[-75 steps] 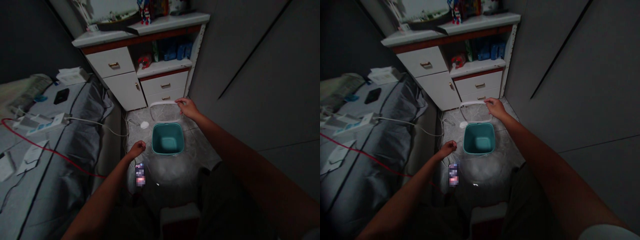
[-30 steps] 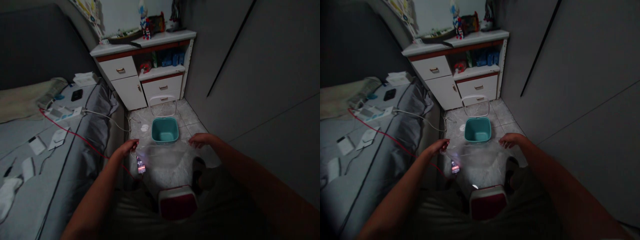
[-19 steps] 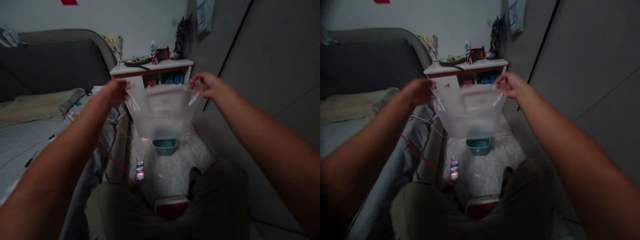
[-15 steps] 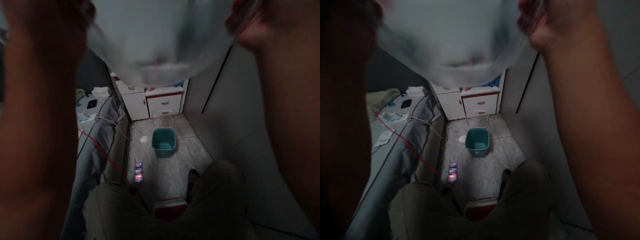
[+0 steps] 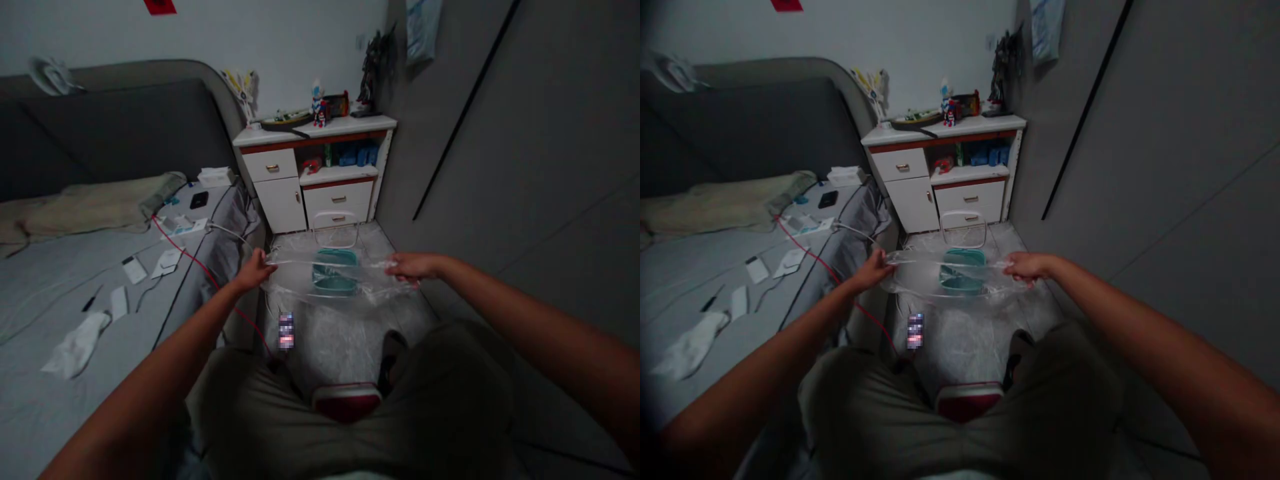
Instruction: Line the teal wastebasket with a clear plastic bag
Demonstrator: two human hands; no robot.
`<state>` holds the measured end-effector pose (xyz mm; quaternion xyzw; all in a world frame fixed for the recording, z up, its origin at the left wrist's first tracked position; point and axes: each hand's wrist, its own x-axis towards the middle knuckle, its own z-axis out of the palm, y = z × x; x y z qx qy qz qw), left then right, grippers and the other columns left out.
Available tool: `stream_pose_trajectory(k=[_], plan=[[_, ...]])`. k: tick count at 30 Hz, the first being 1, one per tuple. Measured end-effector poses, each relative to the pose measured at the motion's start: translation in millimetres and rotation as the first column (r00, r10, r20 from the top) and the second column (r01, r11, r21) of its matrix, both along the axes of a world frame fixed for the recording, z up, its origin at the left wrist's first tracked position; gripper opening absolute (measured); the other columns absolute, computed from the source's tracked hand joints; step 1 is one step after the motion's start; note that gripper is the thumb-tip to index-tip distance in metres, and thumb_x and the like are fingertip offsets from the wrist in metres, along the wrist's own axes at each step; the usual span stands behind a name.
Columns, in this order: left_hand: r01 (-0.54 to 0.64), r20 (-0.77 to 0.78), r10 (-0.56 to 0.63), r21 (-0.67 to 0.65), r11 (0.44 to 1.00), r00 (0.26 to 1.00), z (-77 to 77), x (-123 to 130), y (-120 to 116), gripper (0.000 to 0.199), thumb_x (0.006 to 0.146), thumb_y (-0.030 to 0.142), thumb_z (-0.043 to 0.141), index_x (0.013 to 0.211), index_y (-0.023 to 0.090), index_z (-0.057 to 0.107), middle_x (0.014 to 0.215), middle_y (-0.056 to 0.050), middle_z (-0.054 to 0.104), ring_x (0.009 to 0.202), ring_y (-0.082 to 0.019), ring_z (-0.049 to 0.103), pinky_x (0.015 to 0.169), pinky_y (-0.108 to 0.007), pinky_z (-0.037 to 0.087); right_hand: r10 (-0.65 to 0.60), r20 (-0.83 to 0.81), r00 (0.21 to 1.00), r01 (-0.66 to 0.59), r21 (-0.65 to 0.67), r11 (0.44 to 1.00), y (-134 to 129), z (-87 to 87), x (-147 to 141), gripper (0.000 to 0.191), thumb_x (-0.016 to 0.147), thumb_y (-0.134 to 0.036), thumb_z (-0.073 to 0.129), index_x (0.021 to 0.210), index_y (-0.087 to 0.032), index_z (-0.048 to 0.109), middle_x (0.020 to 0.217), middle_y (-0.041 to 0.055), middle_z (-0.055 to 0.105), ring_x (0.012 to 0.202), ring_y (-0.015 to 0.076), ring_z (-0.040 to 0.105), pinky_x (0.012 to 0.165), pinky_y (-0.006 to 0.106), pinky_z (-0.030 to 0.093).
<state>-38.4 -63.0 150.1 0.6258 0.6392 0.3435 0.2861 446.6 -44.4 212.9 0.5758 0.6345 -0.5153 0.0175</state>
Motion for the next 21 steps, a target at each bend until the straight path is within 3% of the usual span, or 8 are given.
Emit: stream_pose_trajectory(k=[2, 4, 6, 9, 12, 14, 18, 21], plan=[[0.141, -0.197, -0.121, 0.094, 0.985, 0.973, 27.8, -2.4, 11.4, 0.031, 0.079, 0.039, 0.075, 0.086, 0.024, 0.049, 0.077, 0.003, 0.050, 0.073, -0.016, 0.048, 0.070, -0.027, 0.041, -0.172, -0.054, 0.984, 0.180, 0.198, 0.964, 21.0, 18.5, 5.4, 0.031, 0.092, -0.034, 0.069, 0.113, -0.023, 0.049, 0.067, -0.0069, 0.050, 0.044, 0.0081, 0.038, 0.041, 0.020, 0.035], [0.297, -0.376, -0.228, 0.136, 0.945, 0.898, 54.3, 2.2, 21.7, 0.026, 0.079, 0.036, 0.072, 0.080, 0.023, 0.049, 0.085, 0.000, 0.051, 0.084, -0.020, 0.051, 0.079, -0.030, 0.043, -0.210, -0.132, 0.969, 0.245, 0.387, 0.889, 38.9, 38.2, 6.1, 0.033, 0.089, -0.028, 0.068, 0.113, -0.025, 0.045, 0.072, -0.0065, 0.048, 0.049, 0.0092, 0.038, 0.045, 0.020, 0.032], [0.366, -0.485, -0.252, 0.155, 0.918, 0.837, 77.5, 10.6, 28.7, 0.026, 0.077, 0.034, 0.072, 0.078, 0.022, 0.049, 0.091, -0.002, 0.050, 0.092, -0.022, 0.052, 0.085, -0.032, 0.044, -0.114, -0.165, 0.980, 0.190, 0.578, 0.794, 54.4, 58.7, 5.3, 0.028, 0.083, -0.022, 0.066, 0.104, -0.024, 0.047, 0.074, -0.0046, 0.047, 0.058, 0.0113, 0.042, 0.052, 0.021, 0.035], [0.298, -0.552, -0.128, 0.231, 0.926, 0.824, 106.5, 23.8, 32.0, 0.039, 0.074, 0.041, 0.081, 0.096, 0.021, 0.055, 0.106, -0.005, 0.051, 0.097, -0.024, 0.053, 0.089, -0.035, 0.048, 0.128, -0.020, 0.992, -0.067, 0.764, 0.642, 72.7, 88.4, 5.1, 0.009, 0.076, -0.022, 0.061, 0.082, -0.021, 0.055, 0.075, 0.0010, 0.055, 0.077, 0.0175, 0.053, 0.070, 0.026, 0.044], [0.265, -0.613, -0.039, 0.282, 0.922, 0.789, 131.4, 34.5, 30.0, 0.060, 0.072, 0.046, 0.086, 0.118, 0.019, 0.058, 0.125, -0.011, 0.050, 0.103, -0.026, 0.054, 0.092, -0.039, 0.050, 0.301, 0.211, 0.930, -0.357, 0.715, 0.601, 82.6, 110.2, 4.0, 0.011, 0.075, -0.025, 0.059, 0.074, -0.019, 0.069, 0.080, 0.0066, 0.069, 0.093, 0.0241, 0.062, 0.087, 0.032, 0.047], [0.372, -0.690, -0.109, 0.245, 0.895, 0.715, 145.8, 41.3, 27.8, 0.049, 0.075, 0.040, 0.084, 0.116, 0.019, 0.065, 0.132, -0.012, 0.048, 0.109, -0.028, 0.055, 0.097, -0.042, 0.049, 0.341, 0.332, 0.880, -0.476, 0.609, 0.634, 84.4, 117.4, 0.8, 0.019, 0.078, -0.027, 0.060, 0.078, -0.018, 0.077, 0.085, 0.0078, 0.076, 0.096, 0.0259, 0.067, 0.089, 0.034, 0.048], [0.578, -0.809, -0.317, 0.034, 0.815, 0.495, 163.8, 57.4, 22.4, 0.009, 0.080, 0.025, 0.074, 0.087, 0.019, 0.078, 0.131, -0.010, 0.054, 0.115, -0.029, 0.055, 0.104, -0.042, 0.044, 0.299, 0.545, 0.784, -0.569, 0.437, 0.696, 82.1, 115.0, -9.0, 0.025, 0.084, -0.034, 0.068, 0.089, -0.016, 0.084, 0.095, 0.0098, 0.080, 0.100, 0.0283, 0.072, 0.091, 0.034, 0.050], [0.559, -0.847, -0.388, -0.134, 0.818, 0.364, 166.0, 68.8, 18.7, 0.012, 0.080, 0.025, 0.076, 0.088, 0.024, 0.085, 0.130, -0.009, 0.056, 0.118, -0.030, 0.055, 0.104, -0.042, 0.043, 0.275, 0.666, 0.694, -0.615, 0.349, 0.707, 78.2, 106.9, -16.0, 0.036, 0.087, -0.044, 0.074, 0.105, -0.015, 0.085, 0.108, 0.0129, 0.080, 0.114, 0.0312, 0.070, 0.099, 0.038, 0.050]])
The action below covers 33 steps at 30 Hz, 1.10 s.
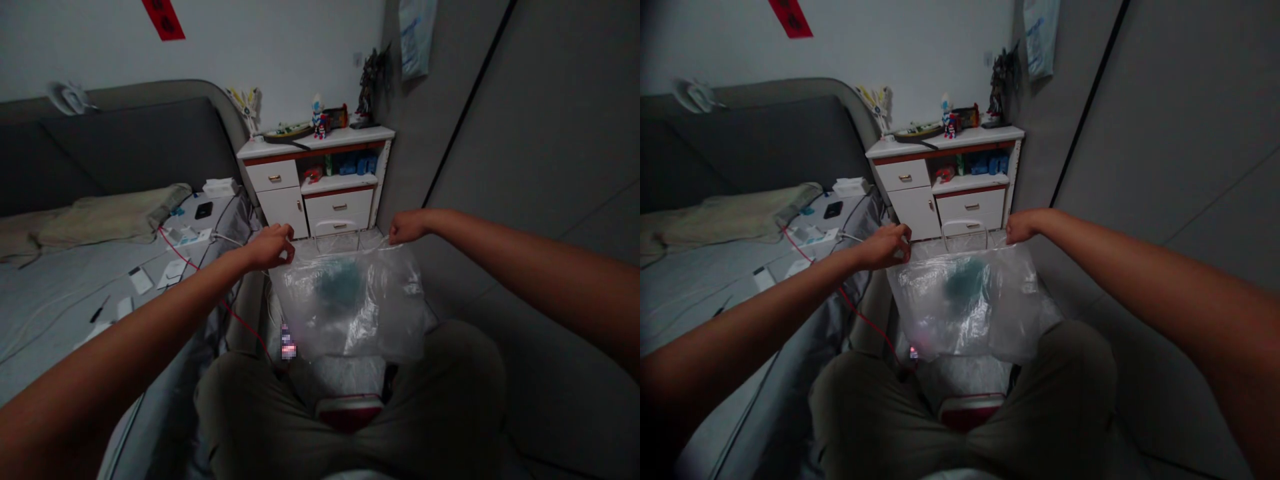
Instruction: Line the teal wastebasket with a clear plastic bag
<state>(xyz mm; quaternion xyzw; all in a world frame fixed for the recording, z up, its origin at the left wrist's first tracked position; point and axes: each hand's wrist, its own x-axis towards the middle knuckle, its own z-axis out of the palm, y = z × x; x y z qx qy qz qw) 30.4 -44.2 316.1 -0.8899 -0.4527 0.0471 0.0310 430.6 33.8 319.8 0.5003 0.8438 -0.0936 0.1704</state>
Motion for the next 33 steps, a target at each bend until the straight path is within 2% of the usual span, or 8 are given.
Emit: stream_pose_trajectory(k=[3, 5, 7, 9, 13, 18, 27, 33], plan=[[-0.113, -0.116, 0.106, -0.055, 0.992, 0.988, -4.7, 6.7, -0.4, 0.032, 0.080, 0.039, 0.081, 0.112, 0.033, 0.086, 0.131, -0.010, 0.056, 0.124, -0.033, 0.055, 0.107, -0.043, 0.043, -0.077, 0.049, 0.996, 0.073, 0.074, 0.995, -8.4, -5.1, -6.7, 0.073, 0.086, -0.061, 0.077, 0.142, -0.015, 0.072, 0.135, 0.0179, 0.072, 0.127, 0.0360, 0.065, 0.107, 0.045, 0.049], [-0.223, -0.163, 0.211, -0.060, 0.973, 0.964, -9.6, 9.1, 0.8, 0.062, 0.078, 0.052, 0.083, 0.138, 0.035, 0.075, 0.135, -0.012, 0.055, 0.126, -0.036, 0.056, 0.108, -0.044, 0.044, -0.180, 0.034, 0.983, 0.174, 0.135, 0.975, -16.9, -5.9, -11.1, 0.107, 0.081, -0.073, 0.078, 0.166, -0.017, 0.047, 0.150, 0.0235, 0.060, 0.132, 0.0411, 0.062, 0.108, 0.050, 0.049], [-0.338, -0.194, 0.324, -0.044, 0.940, 0.926, -14.4, 11.2, 1.9, 0.095, 0.074, 0.062, 0.085, 0.159, 0.034, 0.055, 0.143, -0.016, 0.052, 0.128, -0.039, 0.058, 0.108, -0.046, 0.046, -0.267, 0.008, 0.964, 0.261, 0.183, 0.948, -25.9, -5.8, -14.6, 0.128, 0.077, -0.078, 0.078, 0.175, -0.017, 0.022, 0.157, 0.0287, 0.051, 0.135, 0.0455, 0.059, 0.106, 0.053, 0.049], [-0.434, -0.199, 0.422, -0.019, 0.901, 0.884, -17.6, 14.0, 1.9, 0.115, 0.070, 0.067, 0.085, 0.169, 0.031, 0.038, 0.152, -0.020, 0.047, 0.129, -0.042, 0.059, 0.107, -0.047, 0.047, -0.312, -0.022, 0.950, 0.308, 0.231, 0.923, -32.8, -6.7, -16.6, 0.137, 0.077, -0.079, 0.078, 0.177, -0.018, 0.007, 0.158, 0.0313, 0.048, 0.135, 0.0470, 0.058, 0.104, 0.054, 0.050], [-0.536, -0.142, 0.540, 0.067, 0.841, 0.830, -19.5, 22.2, -2.3, 0.127, 0.070, 0.067, 0.087, 0.173, 0.030, 0.023, 0.160, -0.024, 0.041, 0.131, -0.044, 0.060, 0.106, -0.050, 0.048, -0.337, -0.087, 0.938, 0.346, 0.318, 0.882, -35.8, -16.2, -14.2, 0.141, 0.076, -0.075, 0.081, 0.176, -0.023, -0.005, 0.156, 0.0295, 0.050, 0.127, 0.0449, 0.063, 0.100, 0.054, 0.052], [-0.566, -0.084, 0.575, 0.108, 0.817, 0.814, -28.2, 33.6, -11.8, 0.136, 0.072, 0.061, 0.088, 0.175, 0.028, 0.006, 0.158, -0.026, 0.044, 0.129, -0.045, 0.061, 0.107, -0.054, 0.047, -0.337, -0.149, 0.930, 0.368, 0.335, 0.867, -35.0, -40.7, -6.5, 0.145, 0.076, -0.072, 0.082, 0.173, -0.023, -0.015, 0.152, 0.0295, 0.053, 0.121, 0.0443, 0.065, 0.098, 0.054, 0.052], [-0.587, -0.087, 0.585, 0.008, 0.810, 0.806, -81.1, 39.7, -15.5, 0.146, 0.064, 0.063, 0.092, 0.174, 0.031, 0.002, 0.156, -0.024, 0.046, 0.127, -0.043, 0.063, 0.106, -0.053, 0.050, -0.390, -0.075, 0.918, 0.397, 0.187, 0.898, -58.5, -90.6, -13.8, 0.137, 0.080, -0.064, 0.084, 0.175, -0.030, -0.010, 0.153, 0.0264, 0.053, 0.128, 0.0431, 0.063, 0.103, 0.052, 0.050], [-0.599, -0.073, 0.595, -0.075, 0.797, 0.800, -110.7, 41.5, -14.9, 0.148, 0.062, 0.066, 0.092, 0.174, 0.030, 0.002, 0.159, -0.025, 0.046, 0.129, -0.043, 0.063, 0.105, -0.051, 0.052, -0.402, 0.018, 0.915, 0.398, 0.114, 0.910, -68.0, -113.4, -18.9, 0.136, 0.078, -0.063, 0.086, 0.176, -0.030, -0.002, 0.155, 0.0259, 0.051, 0.132, 0.0419, 0.061, 0.104, 0.050, 0.051]])
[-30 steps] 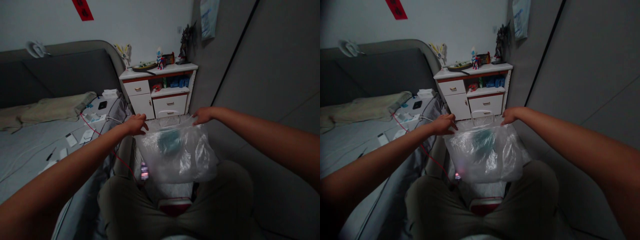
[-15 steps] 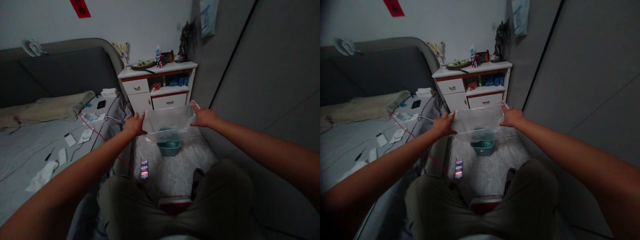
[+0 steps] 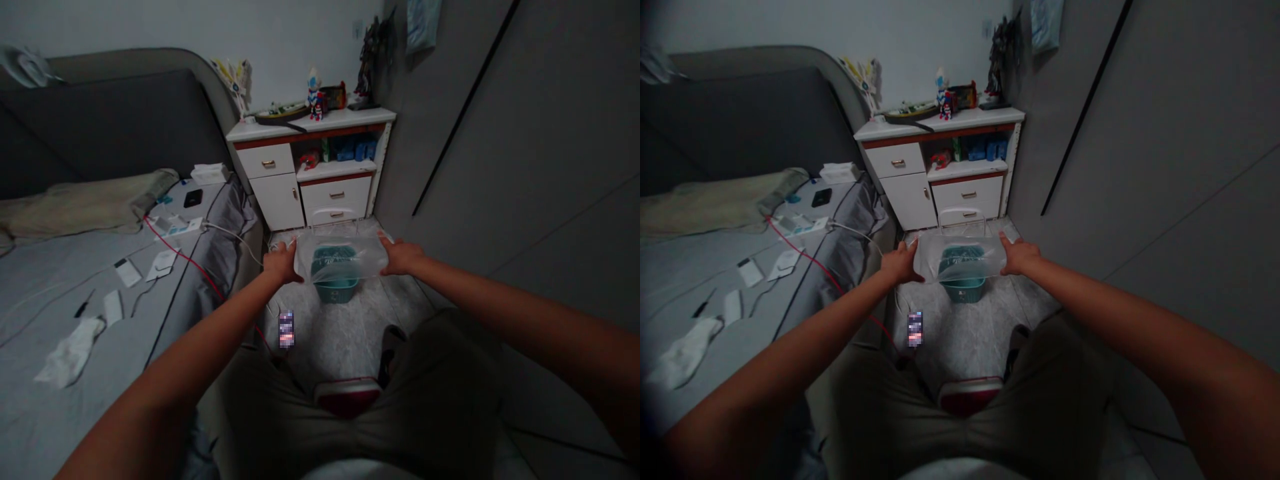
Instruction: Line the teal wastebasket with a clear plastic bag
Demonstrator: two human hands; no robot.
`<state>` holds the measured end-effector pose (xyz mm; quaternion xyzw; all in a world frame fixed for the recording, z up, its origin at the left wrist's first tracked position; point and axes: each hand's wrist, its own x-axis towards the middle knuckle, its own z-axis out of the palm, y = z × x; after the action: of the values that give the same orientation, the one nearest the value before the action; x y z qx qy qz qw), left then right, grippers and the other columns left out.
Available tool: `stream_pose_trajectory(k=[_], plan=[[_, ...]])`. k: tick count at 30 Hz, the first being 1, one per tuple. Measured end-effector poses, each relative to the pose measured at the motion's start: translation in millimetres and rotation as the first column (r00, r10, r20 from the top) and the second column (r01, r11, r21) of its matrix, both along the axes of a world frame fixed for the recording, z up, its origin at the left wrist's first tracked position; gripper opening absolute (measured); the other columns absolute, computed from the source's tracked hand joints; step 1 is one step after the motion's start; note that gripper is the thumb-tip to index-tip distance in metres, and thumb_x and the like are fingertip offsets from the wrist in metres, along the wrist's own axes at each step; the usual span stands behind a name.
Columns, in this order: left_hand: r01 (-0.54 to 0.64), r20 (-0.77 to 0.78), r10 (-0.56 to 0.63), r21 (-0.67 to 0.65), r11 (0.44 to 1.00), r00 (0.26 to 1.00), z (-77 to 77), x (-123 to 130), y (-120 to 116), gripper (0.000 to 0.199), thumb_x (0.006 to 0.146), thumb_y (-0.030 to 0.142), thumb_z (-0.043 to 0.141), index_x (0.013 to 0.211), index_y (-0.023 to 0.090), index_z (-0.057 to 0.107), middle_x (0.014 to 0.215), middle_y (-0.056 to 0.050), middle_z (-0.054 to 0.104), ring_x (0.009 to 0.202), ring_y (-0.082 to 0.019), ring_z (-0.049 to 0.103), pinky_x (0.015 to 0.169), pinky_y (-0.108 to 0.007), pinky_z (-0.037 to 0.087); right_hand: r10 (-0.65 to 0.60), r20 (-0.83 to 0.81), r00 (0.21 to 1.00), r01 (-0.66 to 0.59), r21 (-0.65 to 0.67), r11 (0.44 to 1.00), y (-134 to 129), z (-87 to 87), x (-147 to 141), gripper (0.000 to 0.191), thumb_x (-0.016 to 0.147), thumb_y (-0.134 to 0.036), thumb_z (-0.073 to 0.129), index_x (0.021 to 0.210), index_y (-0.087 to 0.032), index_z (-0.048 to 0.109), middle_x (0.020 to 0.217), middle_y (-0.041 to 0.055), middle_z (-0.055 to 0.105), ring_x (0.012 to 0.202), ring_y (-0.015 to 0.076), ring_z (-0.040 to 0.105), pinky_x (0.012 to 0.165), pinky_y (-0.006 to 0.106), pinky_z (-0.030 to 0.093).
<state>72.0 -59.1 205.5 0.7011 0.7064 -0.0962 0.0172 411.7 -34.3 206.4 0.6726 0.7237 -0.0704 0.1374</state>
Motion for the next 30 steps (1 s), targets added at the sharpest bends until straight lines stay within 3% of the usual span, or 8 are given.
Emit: stream_pose_trajectory(k=[3, 7, 12, 14, 18, 22, 26, 30], plan=[[0.009, 0.066, -0.008, -0.017, 1.000, 0.998, -10.1, 0.1, 0.9, 0.146, 0.064, 0.064, 0.092, 0.174, 0.029, 0.004, 0.161, -0.027, 0.044, 0.130, -0.043, 0.064, 0.103, -0.048, 0.052, 0.019, -0.002, 1.000, -0.019, -0.017, 1.000, 2.9, -8.2, 1.3, 0.125, 0.079, -0.066, 0.083, 0.176, -0.030, 0.013, 0.159, 0.0253, 0.046, 0.130, 0.0416, 0.063, 0.103, 0.050, 0.052], [0.034, 0.241, -0.037, 0.014, 0.999, 0.970, -24.0, 1.1, 6.9, 0.127, 0.078, 0.059, 0.084, 0.174, 0.020, 0.012, 0.155, -0.027, 0.052, 0.132, -0.040, 0.064, 0.099, -0.041, 0.051, 0.055, -0.049, 0.997, -0.052, 0.060, 0.997, 6.3, -9.1, 1.1, 0.083, 0.092, -0.062, 0.068, 0.165, -0.029, 0.047, 0.159, 0.0206, 0.045, 0.126, 0.0369, 0.062, 0.102, 0.046, 0.050], [0.027, 0.551, -0.073, 0.091, 0.995, 0.831, -43.3, 2.2, 18.1, 0.105, 0.087, 0.044, 0.078, 0.171, 0.011, 0.024, 0.112, -0.012, 0.074, 0.106, -0.027, 0.070, 0.086, -0.032, 0.049, 0.155, -0.063, 0.986, -0.113, 0.432, 0.895, -33.2, -1.1, -29.9, 0.048, 0.102, -0.041, 0.054, 0.145, -0.024, 0.069, 0.149, 0.0196, 0.052, 0.134, 0.0404, 0.044, 0.107, 0.052, 0.039], [0.005, 0.656, -0.083, 0.120, 0.993, 0.750, -50.3, 1.6, 21.5, 0.101, 0.086, 0.037, 0.078, 0.170, 0.011, 0.028, 0.096, -0.005, 0.071, 0.092, -0.022, 0.068, 0.080, -0.030, 0.048, 0.252, -0.083, 0.964, -0.193, 0.433, 0.881, -55.5, -9.3, -54.3, 0.040, 0.102, -0.035, 0.051, 0.132, -0.022, 0.075, 0.138, 0.0197, 0.059, 0.126, 0.0382, 0.048, 0.104, 0.050, 0.038], [0.000, 0.802, -0.116, 0.143, 0.990, 0.585, -62.0, -2.5, 26.6, 0.097, 0.082, 0.023, 0.074, 0.168, 0.009, 0.032, 0.076, 0.007, 0.053, 0.072, -0.015, 0.057, 0.073, -0.026, 0.043, 0.387, -0.221, 0.895, -0.345, 0.205, 0.916, -58.9, -52.2, -106.5, 0.035, 0.100, -0.024, 0.050, 0.122, -0.021, 0.077, 0.123, 0.0154, 0.067, 0.116, 0.0305, 0.057, 0.099, 0.039, 0.044], [0.004, 0.869, -0.124, 0.139, 0.990, 0.478, -70.0, -11.6, 32.7, 0.096, 0.081, 0.017, 0.068, 0.168, 0.009, 0.030, 0.072, 0.010, 0.044, 0.065, -0.011, 0.049, 0.071, -0.024, 0.041, 0.227, -0.307, 0.924, -0.217, 0.067, 0.974, 8.8, -105.6, -145.1, 0.052, 0.099, -0.023, 0.052, 0.149, -0.023, 0.063, 0.146, 0.0144, 0.060, 0.129, 0.0302, 0.058, 0.107, 0.038, 0.046], [-0.012, 0.912, -0.119, 0.134, 0.991, 0.393, -76.6, -20.7, 41.1, 0.093, 0.083, 0.020, 0.066, 0.168, 0.009, 0.031, 0.072, 0.010, 0.043, 0.066, -0.011, 0.047, 0.071, -0.023, 0.041, 0.172, -0.276, 0.946, -0.201, -0.079, 0.976, 85.1, -159.1, -171.5, 0.087, 0.093, -0.037, 0.069, 0.172, -0.023, 0.033, 0.168, 0.0231, 0.038, 0.150, 0.0430, 0.042, 0.120, 0.054, 0.036], [-0.045, 0.950, -0.072, 0.090, 0.995, 0.304, -86.2, -25.6, 50.5, 0.091, 0.085, 0.022, 0.066, 0.168, 0.010, 0.033, 0.071, 0.010, 0.041, 0.064, -0.010, 0.046, 0.069, -0.023, 0.039, 0.139, -0.205, 0.969, -0.187, -0.238, 0.953, 124.3, -217.7, -187.9, 0.113, 0.081, -0.047, 0.084, 0.174, -0.031, 0.023, 0.177, 0.0232, 0.017, 0.158, 0.0547, 0.019, 0.118, 0.078, 0.023]])
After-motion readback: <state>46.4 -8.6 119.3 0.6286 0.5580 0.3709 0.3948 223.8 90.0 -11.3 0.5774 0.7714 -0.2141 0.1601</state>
